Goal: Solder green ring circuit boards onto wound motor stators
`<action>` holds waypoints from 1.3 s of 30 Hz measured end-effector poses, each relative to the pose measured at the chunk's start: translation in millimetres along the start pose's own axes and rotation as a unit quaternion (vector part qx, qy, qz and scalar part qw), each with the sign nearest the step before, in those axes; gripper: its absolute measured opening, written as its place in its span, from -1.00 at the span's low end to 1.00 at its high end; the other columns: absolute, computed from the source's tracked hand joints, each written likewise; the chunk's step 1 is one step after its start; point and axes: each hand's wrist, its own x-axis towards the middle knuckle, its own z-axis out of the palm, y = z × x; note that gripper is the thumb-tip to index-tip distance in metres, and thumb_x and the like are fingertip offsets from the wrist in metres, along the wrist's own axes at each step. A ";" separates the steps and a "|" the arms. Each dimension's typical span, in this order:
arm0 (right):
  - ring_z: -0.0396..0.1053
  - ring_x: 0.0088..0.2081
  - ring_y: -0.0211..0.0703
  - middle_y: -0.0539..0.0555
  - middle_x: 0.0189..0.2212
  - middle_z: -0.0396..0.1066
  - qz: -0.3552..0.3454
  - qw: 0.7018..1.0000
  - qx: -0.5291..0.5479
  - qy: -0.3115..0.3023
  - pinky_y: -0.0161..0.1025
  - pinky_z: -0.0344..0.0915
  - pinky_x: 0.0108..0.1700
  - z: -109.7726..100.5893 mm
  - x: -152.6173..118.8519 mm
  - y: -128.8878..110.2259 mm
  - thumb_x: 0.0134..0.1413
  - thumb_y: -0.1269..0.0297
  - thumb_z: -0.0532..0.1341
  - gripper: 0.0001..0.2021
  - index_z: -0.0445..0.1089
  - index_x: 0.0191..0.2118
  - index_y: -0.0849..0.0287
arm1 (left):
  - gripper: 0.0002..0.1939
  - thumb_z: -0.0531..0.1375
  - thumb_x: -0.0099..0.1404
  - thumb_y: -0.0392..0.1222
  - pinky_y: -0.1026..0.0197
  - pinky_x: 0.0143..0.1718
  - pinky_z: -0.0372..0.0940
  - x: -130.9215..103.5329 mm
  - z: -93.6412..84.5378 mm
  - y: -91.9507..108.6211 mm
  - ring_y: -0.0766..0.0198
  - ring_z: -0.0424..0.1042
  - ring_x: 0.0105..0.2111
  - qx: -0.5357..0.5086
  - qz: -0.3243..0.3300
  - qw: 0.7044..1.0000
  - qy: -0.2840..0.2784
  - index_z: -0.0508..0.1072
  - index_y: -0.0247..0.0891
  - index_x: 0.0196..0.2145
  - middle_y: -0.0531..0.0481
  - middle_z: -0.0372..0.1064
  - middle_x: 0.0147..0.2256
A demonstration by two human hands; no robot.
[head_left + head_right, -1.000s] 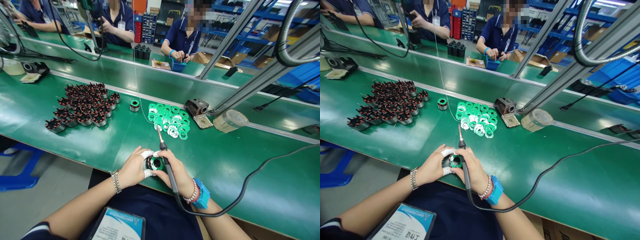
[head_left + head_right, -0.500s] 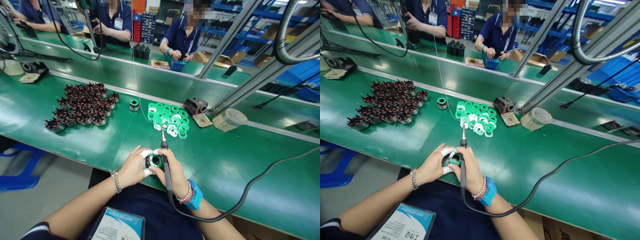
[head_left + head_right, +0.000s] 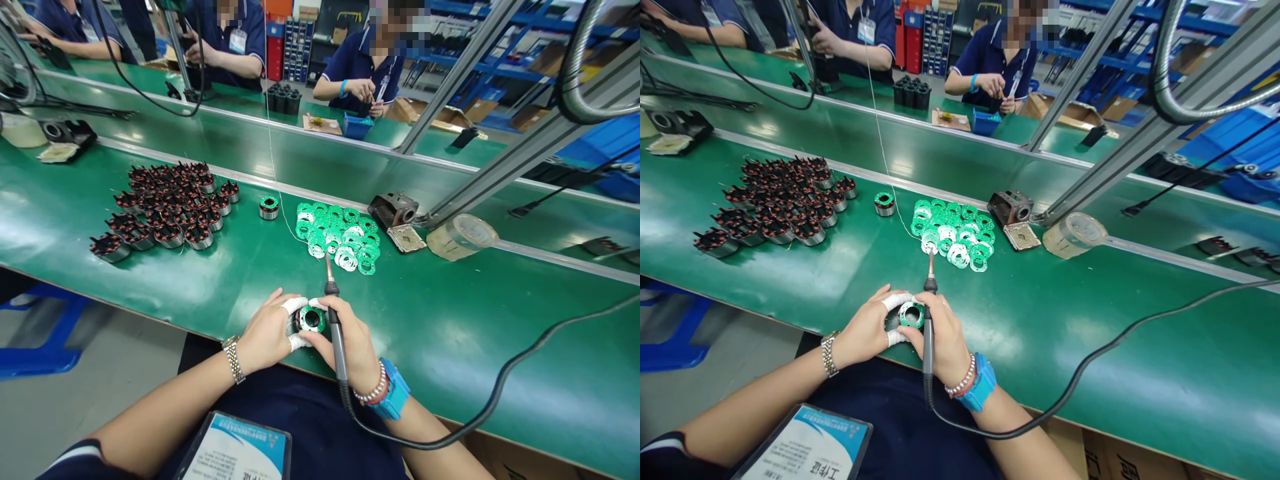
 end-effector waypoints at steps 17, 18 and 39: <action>0.38 -0.31 -0.14 0.08 -0.32 0.34 -0.030 0.999 -0.033 -0.003 -0.24 0.36 -0.27 -1.5 0.6 -0.8 0.01 0.29 0.19 -0.69 0.15 -0.10 0.14 | -0.48 0.23 0.04 -0.19 -0.09 0.17 -0.07 -2.8 5.3 -0.7 0.13 0.32 -0.03 0.037 0.004 0.999 0.026 0.26 -0.30 -0.02 -0.19 0.36 -0.07; 0.38 -0.31 -0.15 0.08 -0.31 0.35 -0.030 0.999 -0.026 -0.016 -0.25 0.36 -0.26 -3.2 1.4 0.7 0.00 0.29 0.20 -0.68 0.15 -0.10 0.14 | -0.45 0.25 0.04 -0.17 -0.09 0.16 -0.05 -3.9 5.3 -1.4 0.12 0.31 -0.03 0.038 0.007 0.999 0.028 0.25 -0.29 -0.01 -0.19 0.35 -0.06; 0.42 -0.24 -0.21 0.05 -0.24 0.41 -0.021 0.996 0.081 -0.015 -0.31 0.35 -0.21 -18.4 12.0 10.9 0.00 0.33 0.20 -0.69 0.16 -0.10 0.08 | -0.81 0.27 -0.03 -0.18 0.32 -0.51 0.21 4.7 -13.7 8.1 0.39 0.28 -0.58 -0.462 -0.224 0.858 0.031 0.39 -0.36 -0.49 0.04 0.35 -0.58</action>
